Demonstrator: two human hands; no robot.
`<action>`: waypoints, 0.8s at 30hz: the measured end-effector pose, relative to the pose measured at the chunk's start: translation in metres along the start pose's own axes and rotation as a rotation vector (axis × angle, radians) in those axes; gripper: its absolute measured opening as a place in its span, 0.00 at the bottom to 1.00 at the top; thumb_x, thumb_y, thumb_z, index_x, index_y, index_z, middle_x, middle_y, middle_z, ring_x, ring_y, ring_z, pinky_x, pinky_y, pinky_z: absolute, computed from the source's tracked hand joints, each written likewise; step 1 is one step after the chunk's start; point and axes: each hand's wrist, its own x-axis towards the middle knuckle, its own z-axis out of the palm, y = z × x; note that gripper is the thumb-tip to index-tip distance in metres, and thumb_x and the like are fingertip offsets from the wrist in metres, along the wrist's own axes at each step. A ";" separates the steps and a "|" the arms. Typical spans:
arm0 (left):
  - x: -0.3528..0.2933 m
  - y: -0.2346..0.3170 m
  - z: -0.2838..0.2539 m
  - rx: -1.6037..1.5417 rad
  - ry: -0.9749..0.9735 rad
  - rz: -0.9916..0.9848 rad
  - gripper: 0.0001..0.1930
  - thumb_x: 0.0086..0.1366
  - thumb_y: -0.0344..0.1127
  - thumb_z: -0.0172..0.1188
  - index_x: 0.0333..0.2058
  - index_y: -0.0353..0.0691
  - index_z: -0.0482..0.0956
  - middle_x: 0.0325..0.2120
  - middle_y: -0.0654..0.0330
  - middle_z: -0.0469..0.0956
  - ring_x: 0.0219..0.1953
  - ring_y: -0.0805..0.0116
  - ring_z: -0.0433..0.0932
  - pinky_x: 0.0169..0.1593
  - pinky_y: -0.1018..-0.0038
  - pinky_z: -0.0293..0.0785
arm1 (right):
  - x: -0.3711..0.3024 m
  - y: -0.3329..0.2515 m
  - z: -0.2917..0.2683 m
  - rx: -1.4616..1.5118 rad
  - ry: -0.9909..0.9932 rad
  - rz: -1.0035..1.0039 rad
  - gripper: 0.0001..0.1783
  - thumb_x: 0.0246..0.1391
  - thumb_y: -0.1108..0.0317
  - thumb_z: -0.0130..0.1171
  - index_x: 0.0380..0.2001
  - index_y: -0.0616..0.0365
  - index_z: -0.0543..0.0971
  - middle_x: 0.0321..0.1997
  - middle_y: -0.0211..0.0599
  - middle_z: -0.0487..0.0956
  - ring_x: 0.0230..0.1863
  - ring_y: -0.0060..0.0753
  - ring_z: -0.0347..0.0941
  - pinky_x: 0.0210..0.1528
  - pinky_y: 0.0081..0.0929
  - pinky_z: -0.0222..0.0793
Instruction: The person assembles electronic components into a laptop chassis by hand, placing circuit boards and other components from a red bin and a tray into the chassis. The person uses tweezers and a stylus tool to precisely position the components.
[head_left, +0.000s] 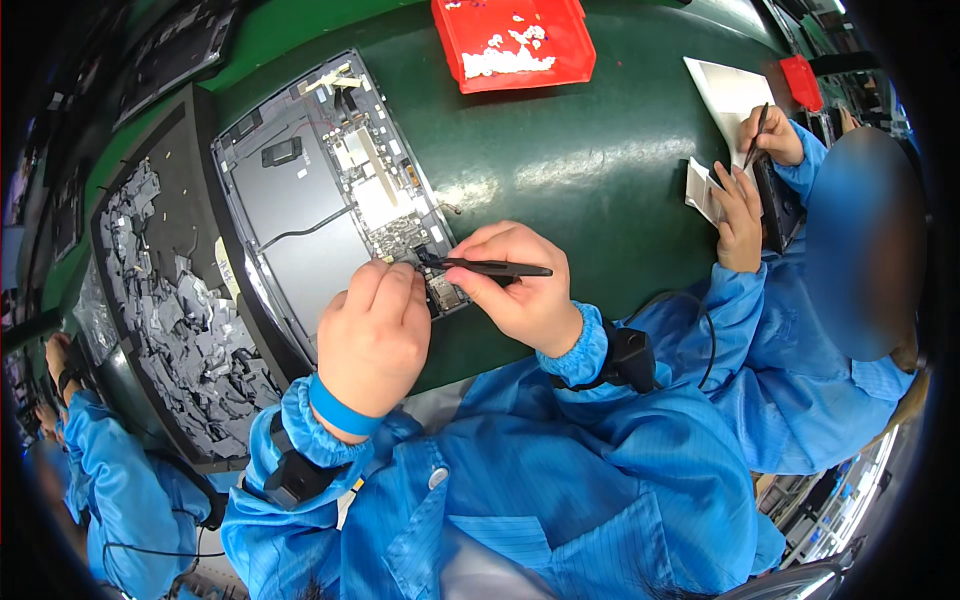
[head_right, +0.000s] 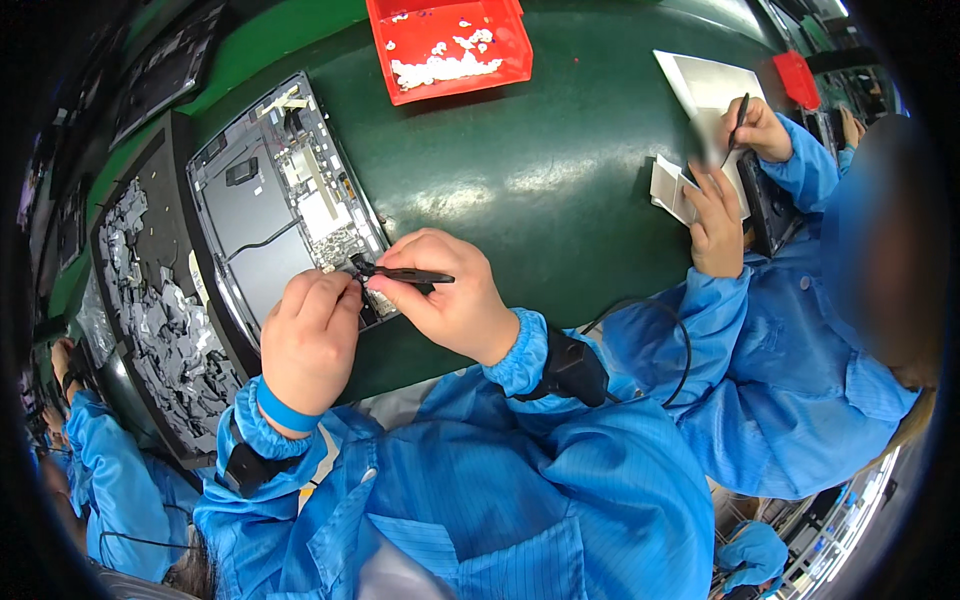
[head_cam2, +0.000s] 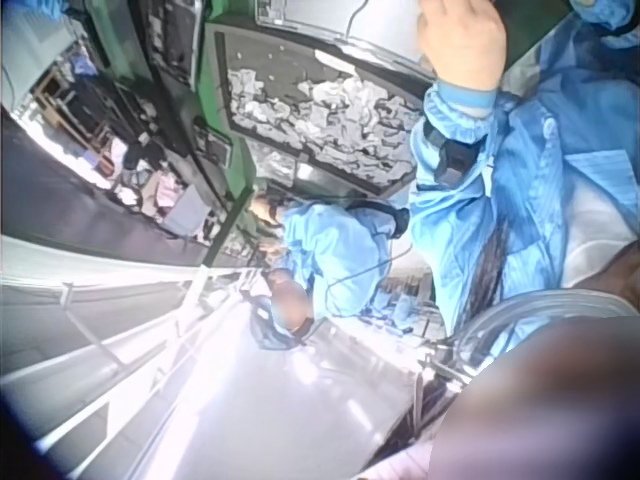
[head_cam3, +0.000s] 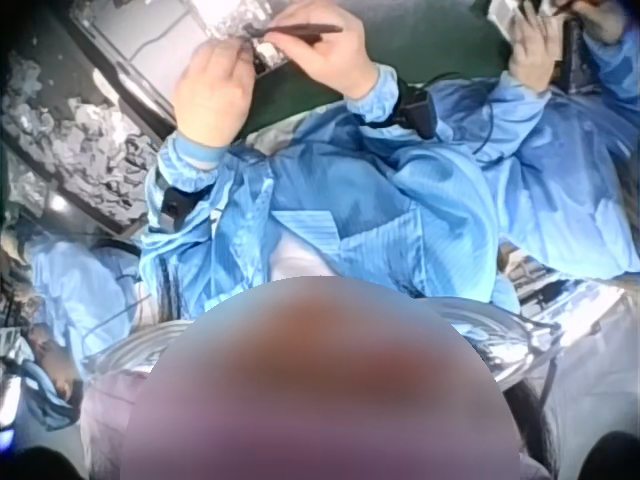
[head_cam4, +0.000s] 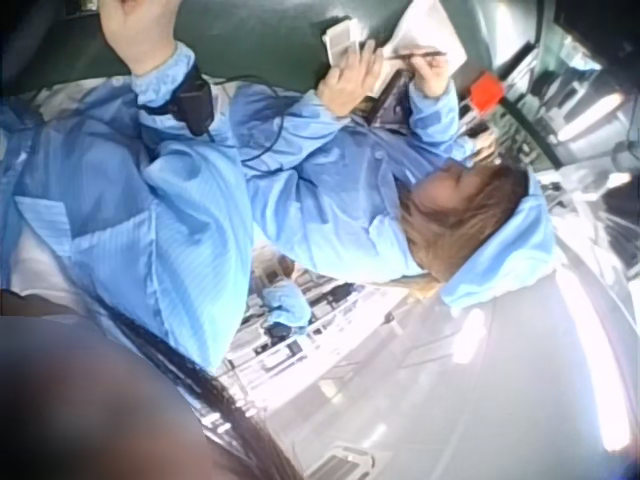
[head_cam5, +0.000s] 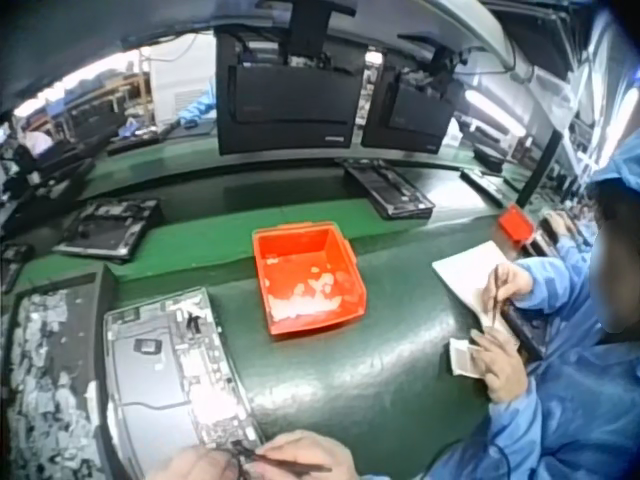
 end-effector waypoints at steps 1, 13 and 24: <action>0.001 0.004 -0.003 0.001 -0.002 0.001 0.11 0.41 0.25 0.58 0.29 0.32 0.76 0.33 0.57 0.74 0.38 0.60 0.73 0.35 0.70 0.73 | 0.000 0.000 0.000 -0.003 -0.001 -0.015 0.11 0.37 0.80 0.65 0.26 0.63 0.74 0.28 0.40 0.76 0.28 0.30 0.73 0.29 0.21 0.68; -0.016 0.028 0.010 0.320 -0.137 0.057 0.14 0.51 0.29 0.50 0.37 0.31 0.72 0.39 0.46 0.74 0.47 0.53 0.71 0.38 0.67 0.72 | 0.001 0.006 0.003 -0.100 -0.006 -0.210 0.12 0.33 0.78 0.67 0.24 0.63 0.74 0.25 0.41 0.75 0.27 0.38 0.74 0.25 0.26 0.69; -0.006 0.013 0.008 0.149 -0.098 0.042 0.09 0.47 0.28 0.54 0.31 0.36 0.72 0.41 0.50 0.74 0.44 0.56 0.73 0.36 0.70 0.74 | -0.001 0.006 -0.002 0.061 0.050 -0.049 0.10 0.35 0.82 0.64 0.25 0.64 0.75 0.28 0.41 0.76 0.30 0.33 0.74 0.30 0.23 0.69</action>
